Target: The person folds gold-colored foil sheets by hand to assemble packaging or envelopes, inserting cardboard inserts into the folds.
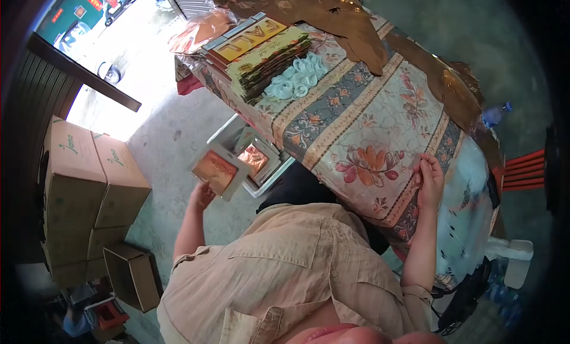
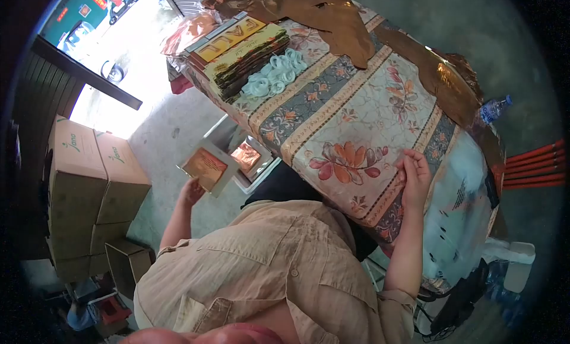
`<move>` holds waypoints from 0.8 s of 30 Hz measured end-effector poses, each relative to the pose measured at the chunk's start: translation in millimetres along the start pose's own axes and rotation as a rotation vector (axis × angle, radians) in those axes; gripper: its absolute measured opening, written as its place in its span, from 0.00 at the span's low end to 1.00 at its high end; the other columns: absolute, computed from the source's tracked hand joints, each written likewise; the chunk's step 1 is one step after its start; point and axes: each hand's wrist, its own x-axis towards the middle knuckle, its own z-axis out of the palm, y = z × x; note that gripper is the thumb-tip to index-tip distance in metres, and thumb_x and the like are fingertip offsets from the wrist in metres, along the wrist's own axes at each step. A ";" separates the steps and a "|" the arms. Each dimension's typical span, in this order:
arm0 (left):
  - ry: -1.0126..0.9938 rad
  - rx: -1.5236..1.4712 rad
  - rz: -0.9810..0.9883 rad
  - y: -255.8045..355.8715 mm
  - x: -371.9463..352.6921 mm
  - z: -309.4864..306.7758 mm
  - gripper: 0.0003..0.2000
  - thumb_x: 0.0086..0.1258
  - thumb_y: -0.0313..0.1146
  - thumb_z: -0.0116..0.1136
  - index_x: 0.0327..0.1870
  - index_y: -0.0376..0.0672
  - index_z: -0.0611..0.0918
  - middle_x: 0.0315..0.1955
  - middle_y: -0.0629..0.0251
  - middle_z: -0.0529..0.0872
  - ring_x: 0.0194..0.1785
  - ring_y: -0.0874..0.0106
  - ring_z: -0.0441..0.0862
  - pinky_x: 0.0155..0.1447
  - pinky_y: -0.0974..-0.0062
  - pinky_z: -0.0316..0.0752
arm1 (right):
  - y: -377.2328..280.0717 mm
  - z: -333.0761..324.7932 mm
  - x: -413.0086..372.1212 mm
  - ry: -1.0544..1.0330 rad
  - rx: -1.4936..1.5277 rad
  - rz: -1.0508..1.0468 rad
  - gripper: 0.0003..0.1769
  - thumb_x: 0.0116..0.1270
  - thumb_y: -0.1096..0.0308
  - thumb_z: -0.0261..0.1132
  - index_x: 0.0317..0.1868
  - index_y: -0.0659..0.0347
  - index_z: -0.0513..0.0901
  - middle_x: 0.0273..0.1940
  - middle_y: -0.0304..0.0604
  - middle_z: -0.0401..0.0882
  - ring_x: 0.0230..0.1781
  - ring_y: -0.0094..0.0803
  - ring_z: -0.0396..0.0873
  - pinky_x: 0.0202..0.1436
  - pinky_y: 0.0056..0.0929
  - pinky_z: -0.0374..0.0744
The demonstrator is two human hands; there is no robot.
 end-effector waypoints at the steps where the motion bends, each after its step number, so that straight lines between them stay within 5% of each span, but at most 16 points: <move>1: 0.037 0.006 -0.040 -15.8 23.3 -14.5 0.10 0.69 0.34 0.52 0.48 0.44 0.77 0.44 0.64 0.84 0.45 0.65 0.82 0.54 0.64 0.78 | -0.3 0.1 -0.7 0.015 -0.014 0.014 0.09 0.73 0.69 0.58 0.49 0.62 0.77 0.29 0.34 0.76 0.21 0.15 0.65 0.24 0.14 0.64; 6: 0.196 -0.002 -0.135 -46.8 28.9 43.3 0.10 0.67 0.34 0.56 0.46 0.42 0.77 0.41 0.61 0.83 0.45 0.61 0.81 0.52 0.63 0.78 | 5.6 -0.7 -0.9 0.038 -0.064 0.010 0.08 0.72 0.71 0.58 0.48 0.63 0.78 0.29 0.34 0.77 0.21 0.14 0.65 0.25 0.12 0.64; 11: 0.009 0.114 -0.106 -44.7 68.4 61.1 0.13 0.67 0.37 0.58 0.48 0.42 0.76 0.46 0.61 0.81 0.51 0.62 0.79 0.59 0.59 0.74 | 4.5 1.7 -1.9 0.089 -0.069 0.027 0.08 0.72 0.71 0.59 0.48 0.63 0.78 0.28 0.34 0.77 0.21 0.13 0.65 0.24 0.11 0.63; 15: 0.330 0.491 -0.139 -33.3 53.8 93.1 0.22 0.64 0.44 0.61 0.55 0.43 0.75 0.51 0.61 0.76 0.57 0.63 0.73 0.61 0.48 0.67 | 6.1 1.5 -0.7 0.075 -0.083 0.017 0.07 0.72 0.71 0.59 0.47 0.63 0.78 0.28 0.34 0.77 0.21 0.13 0.65 0.24 0.11 0.61; 18: 0.184 0.504 -0.145 -54.2 75.9 77.9 0.16 0.65 0.43 0.59 0.51 0.49 0.77 0.47 0.68 0.80 0.51 0.68 0.77 0.54 0.54 0.70 | 3.3 5.2 -4.3 0.072 -0.138 0.062 0.08 0.71 0.70 0.59 0.47 0.63 0.78 0.29 0.34 0.77 0.22 0.13 0.67 0.25 0.12 0.63; 20: -0.156 0.610 -0.168 -53.1 61.0 90.4 0.11 0.65 0.42 0.58 0.45 0.51 0.78 0.36 0.71 0.83 0.40 0.72 0.81 0.44 0.65 0.74 | -5.5 13.4 -4.1 0.076 -0.176 0.075 0.08 0.71 0.70 0.59 0.47 0.63 0.79 0.30 0.34 0.78 0.24 0.14 0.69 0.27 0.13 0.66; 22: -0.195 0.828 -0.098 -42.2 23.3 135.4 0.13 0.65 0.41 0.58 0.47 0.49 0.80 0.35 0.72 0.84 0.39 0.74 0.82 0.41 0.70 0.75 | -16.4 31.5 -6.4 -0.081 -0.593 -0.036 0.09 0.70 0.72 0.59 0.47 0.64 0.79 0.33 0.37 0.80 0.30 0.19 0.77 0.34 0.18 0.74; 24: -0.380 0.996 -0.051 -21.4 -11.1 176.3 0.15 0.66 0.38 0.59 0.52 0.45 0.81 0.38 0.71 0.84 0.42 0.76 0.82 0.42 0.73 0.77 | -26.1 37.0 -1.9 -0.164 -0.695 -0.115 0.09 0.69 0.73 0.59 0.48 0.65 0.79 0.35 0.40 0.81 0.34 0.24 0.79 0.38 0.22 0.76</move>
